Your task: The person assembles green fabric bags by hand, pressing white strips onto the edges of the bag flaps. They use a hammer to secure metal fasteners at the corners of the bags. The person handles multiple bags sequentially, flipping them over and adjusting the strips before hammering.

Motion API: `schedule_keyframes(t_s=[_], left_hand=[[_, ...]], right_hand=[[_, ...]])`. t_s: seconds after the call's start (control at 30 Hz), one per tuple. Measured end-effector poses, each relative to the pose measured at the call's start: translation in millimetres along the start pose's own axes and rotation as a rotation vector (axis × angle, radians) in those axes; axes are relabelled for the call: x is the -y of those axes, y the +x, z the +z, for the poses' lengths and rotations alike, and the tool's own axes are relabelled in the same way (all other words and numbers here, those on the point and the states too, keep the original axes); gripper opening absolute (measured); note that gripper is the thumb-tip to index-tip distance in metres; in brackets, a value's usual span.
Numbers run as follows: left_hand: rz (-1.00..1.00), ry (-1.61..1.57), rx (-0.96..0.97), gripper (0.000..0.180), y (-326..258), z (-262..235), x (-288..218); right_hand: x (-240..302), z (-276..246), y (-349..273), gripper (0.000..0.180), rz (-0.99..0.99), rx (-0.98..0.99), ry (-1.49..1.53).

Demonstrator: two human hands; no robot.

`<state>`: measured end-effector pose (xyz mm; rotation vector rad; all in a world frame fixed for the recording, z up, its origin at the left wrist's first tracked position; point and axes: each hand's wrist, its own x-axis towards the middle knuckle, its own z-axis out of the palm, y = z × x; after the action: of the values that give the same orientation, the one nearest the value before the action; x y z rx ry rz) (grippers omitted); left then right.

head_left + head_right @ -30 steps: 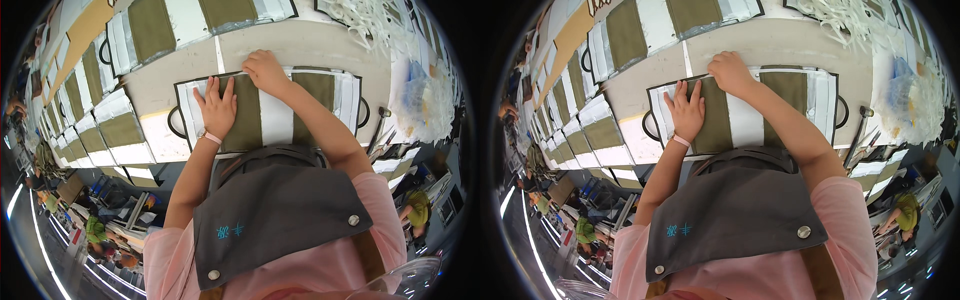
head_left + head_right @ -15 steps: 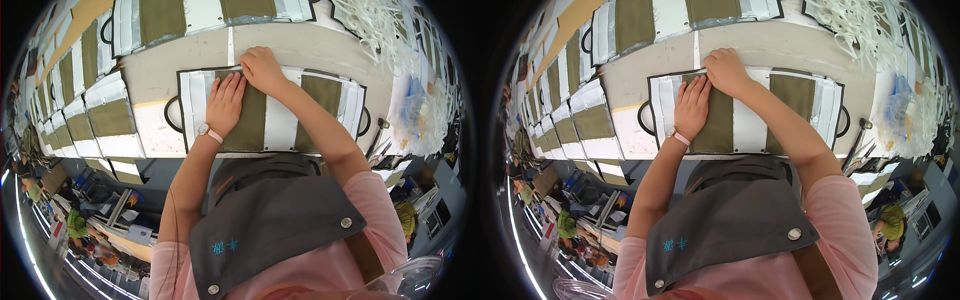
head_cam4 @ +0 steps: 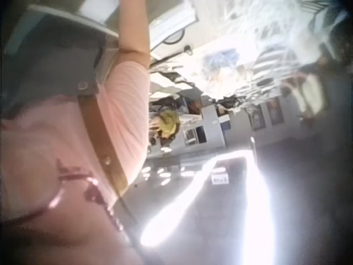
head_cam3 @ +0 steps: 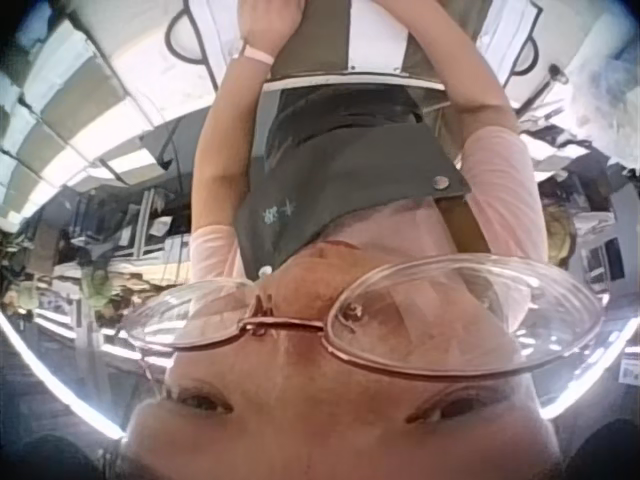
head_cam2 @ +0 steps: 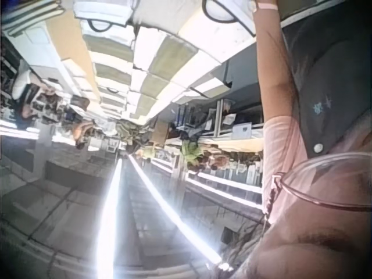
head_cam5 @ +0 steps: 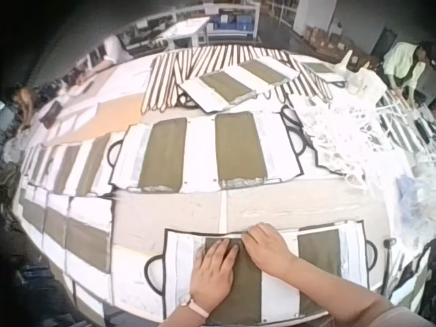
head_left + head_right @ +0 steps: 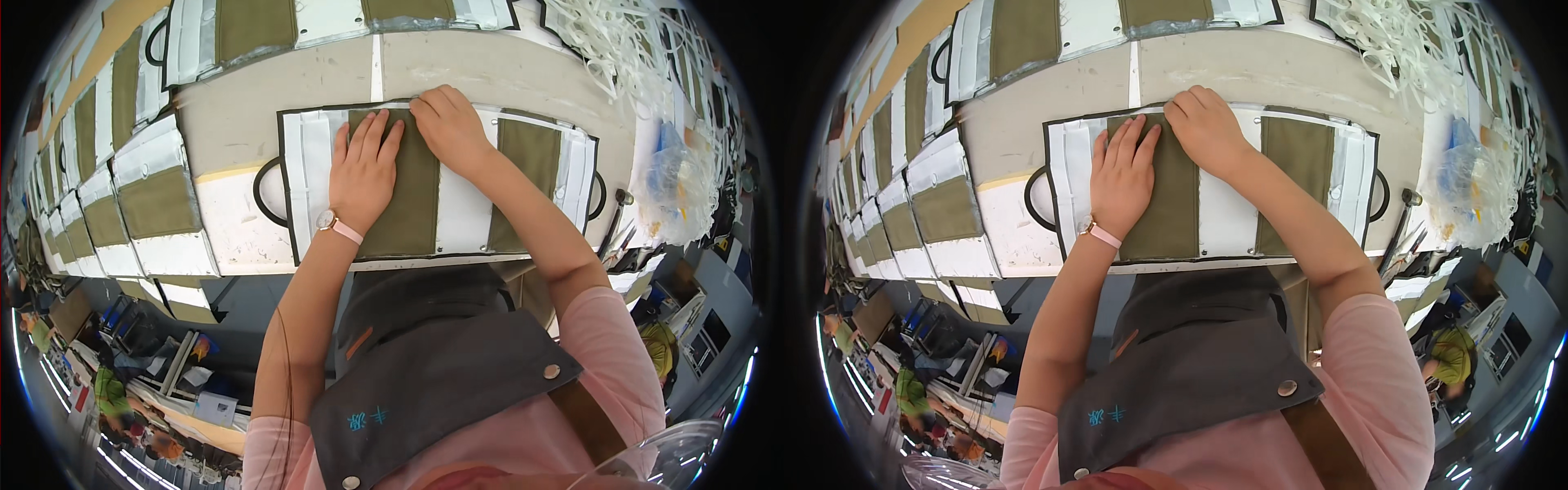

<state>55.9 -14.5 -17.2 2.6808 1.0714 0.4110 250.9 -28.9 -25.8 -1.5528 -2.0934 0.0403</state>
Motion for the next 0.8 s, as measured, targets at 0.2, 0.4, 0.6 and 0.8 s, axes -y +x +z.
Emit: schedule_keyframes(t_s=[0.2,0.4,0.6,0.8], left_hand=[[0.015,-0.014,-0.011,0.047,-0.8,-0.7,2.0],[0.032,0.006,0.002,0.047,-2.0,1.3,4.1],[0.03,0.014,0.016,0.047,-1.8,2.1,4.6],[0.03,0.02,0.036,0.047,-3.1,3.3,5.2]], right_hand=[[1.2,5.3,8.1,0.018,-0.06,0.075,-0.175],[3.4,3.0,14.6,0.013,-0.092,0.134,-0.262],[11.9,-3.1,25.1,0.013,-0.105,0.203,-0.305],[19.4,5.1,22.8,0.011,-0.092,0.192,-0.402]])
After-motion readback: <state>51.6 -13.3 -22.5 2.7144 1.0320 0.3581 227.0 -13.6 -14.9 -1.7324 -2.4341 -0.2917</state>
